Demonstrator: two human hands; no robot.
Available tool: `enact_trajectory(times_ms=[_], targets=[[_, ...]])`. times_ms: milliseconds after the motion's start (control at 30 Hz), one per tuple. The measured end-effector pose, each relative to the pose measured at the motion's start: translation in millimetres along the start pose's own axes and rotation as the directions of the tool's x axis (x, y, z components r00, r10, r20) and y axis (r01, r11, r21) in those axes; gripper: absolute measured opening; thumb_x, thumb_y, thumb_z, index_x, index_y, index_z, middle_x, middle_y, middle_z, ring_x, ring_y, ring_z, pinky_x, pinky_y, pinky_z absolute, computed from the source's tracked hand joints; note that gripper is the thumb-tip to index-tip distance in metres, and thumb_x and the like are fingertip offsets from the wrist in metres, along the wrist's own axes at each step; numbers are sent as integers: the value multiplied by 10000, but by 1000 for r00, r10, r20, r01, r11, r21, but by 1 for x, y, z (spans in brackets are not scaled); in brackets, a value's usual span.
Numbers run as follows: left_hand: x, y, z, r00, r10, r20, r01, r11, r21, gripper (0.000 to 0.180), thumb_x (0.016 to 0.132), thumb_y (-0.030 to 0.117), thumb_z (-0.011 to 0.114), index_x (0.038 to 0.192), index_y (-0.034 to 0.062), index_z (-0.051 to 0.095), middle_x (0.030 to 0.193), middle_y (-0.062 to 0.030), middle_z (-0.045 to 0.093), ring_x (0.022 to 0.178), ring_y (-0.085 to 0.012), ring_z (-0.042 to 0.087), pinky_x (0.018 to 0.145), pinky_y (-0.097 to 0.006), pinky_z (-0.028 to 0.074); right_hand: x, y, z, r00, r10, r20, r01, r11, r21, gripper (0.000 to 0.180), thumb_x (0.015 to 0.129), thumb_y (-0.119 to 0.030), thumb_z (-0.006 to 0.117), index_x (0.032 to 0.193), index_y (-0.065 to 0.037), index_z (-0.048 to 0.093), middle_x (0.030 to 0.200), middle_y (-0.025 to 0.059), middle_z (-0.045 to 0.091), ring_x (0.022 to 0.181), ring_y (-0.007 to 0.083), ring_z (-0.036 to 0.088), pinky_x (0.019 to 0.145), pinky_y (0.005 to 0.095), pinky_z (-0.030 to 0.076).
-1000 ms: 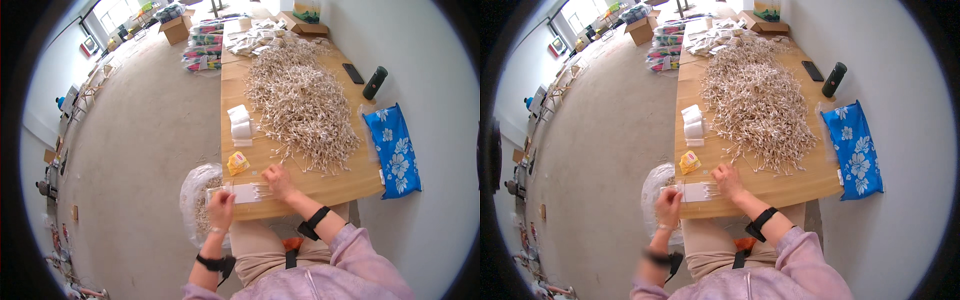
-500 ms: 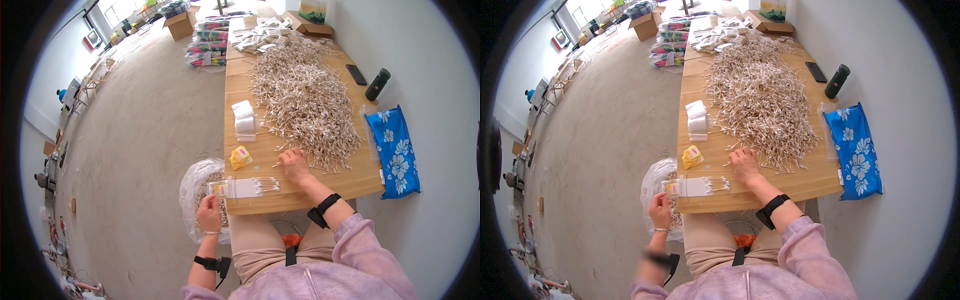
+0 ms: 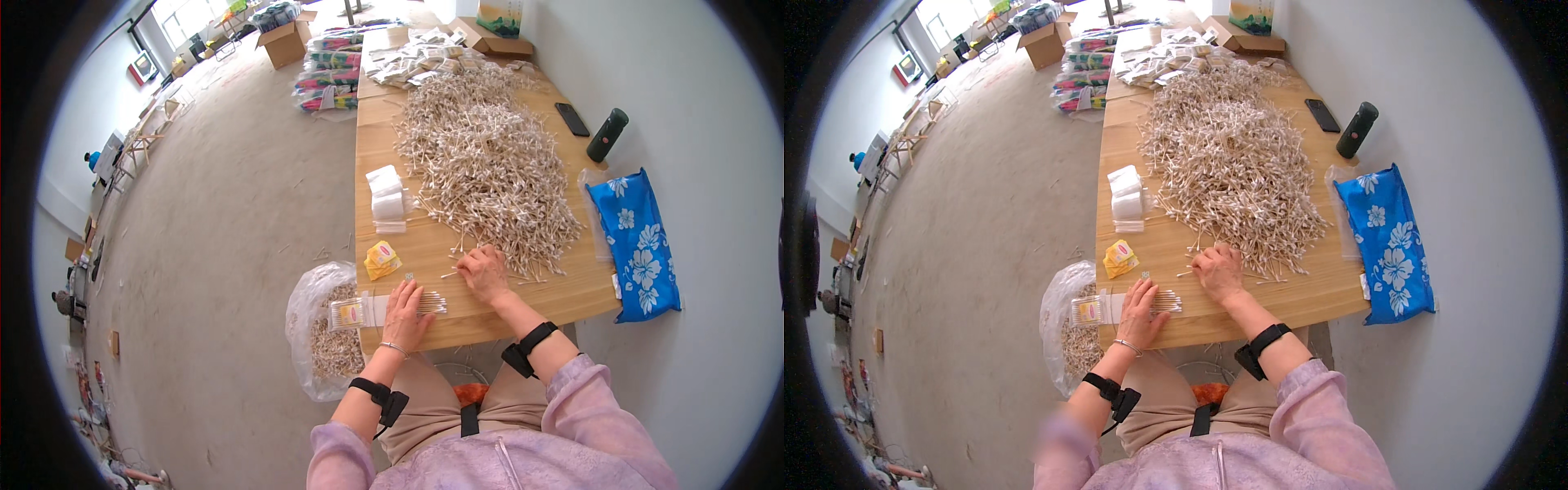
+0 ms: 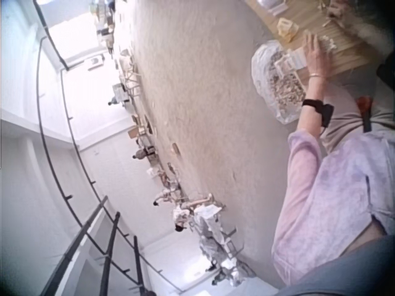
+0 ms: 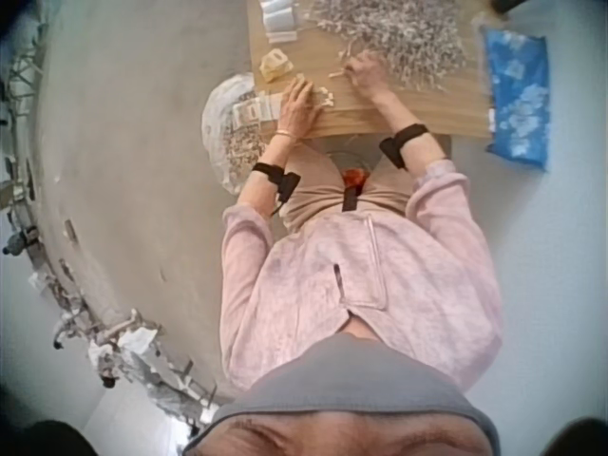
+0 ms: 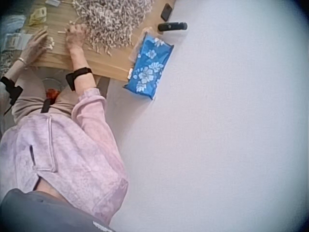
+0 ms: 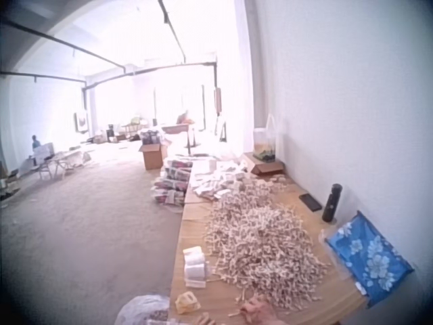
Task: The person is manually counting and arranging cotton swabs into small plastic containers.
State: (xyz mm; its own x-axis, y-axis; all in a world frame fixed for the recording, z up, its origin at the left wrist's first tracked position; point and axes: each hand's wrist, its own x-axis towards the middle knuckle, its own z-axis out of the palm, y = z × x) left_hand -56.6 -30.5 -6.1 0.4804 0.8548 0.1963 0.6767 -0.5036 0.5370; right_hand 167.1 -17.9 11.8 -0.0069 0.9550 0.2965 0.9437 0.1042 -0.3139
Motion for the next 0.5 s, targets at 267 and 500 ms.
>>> enact_trajectory(times_ms=[267,500], targets=[[-1,-1,4,991,-67,-115,38,971,-236,649,706,155,774,1268,11,484,1293,-162,511,1277,-355,408,1090,-447,313,12,-22,22,997,-74,22,69,983,171,82,787,-270,670,825,-210,711,844,-56,646,939,177,526,858,368,364],[-2,0,2,995,-7,-103,-9,988,-155,650,694,171,783,1251,-10,500,1315,-175,487,1297,-350,383,1086,-440,319,14,3,3,966,109,-233,-106,994,23,79,764,-194,691,831,-153,702,869,13,604,900,220,537,817,372,408]])
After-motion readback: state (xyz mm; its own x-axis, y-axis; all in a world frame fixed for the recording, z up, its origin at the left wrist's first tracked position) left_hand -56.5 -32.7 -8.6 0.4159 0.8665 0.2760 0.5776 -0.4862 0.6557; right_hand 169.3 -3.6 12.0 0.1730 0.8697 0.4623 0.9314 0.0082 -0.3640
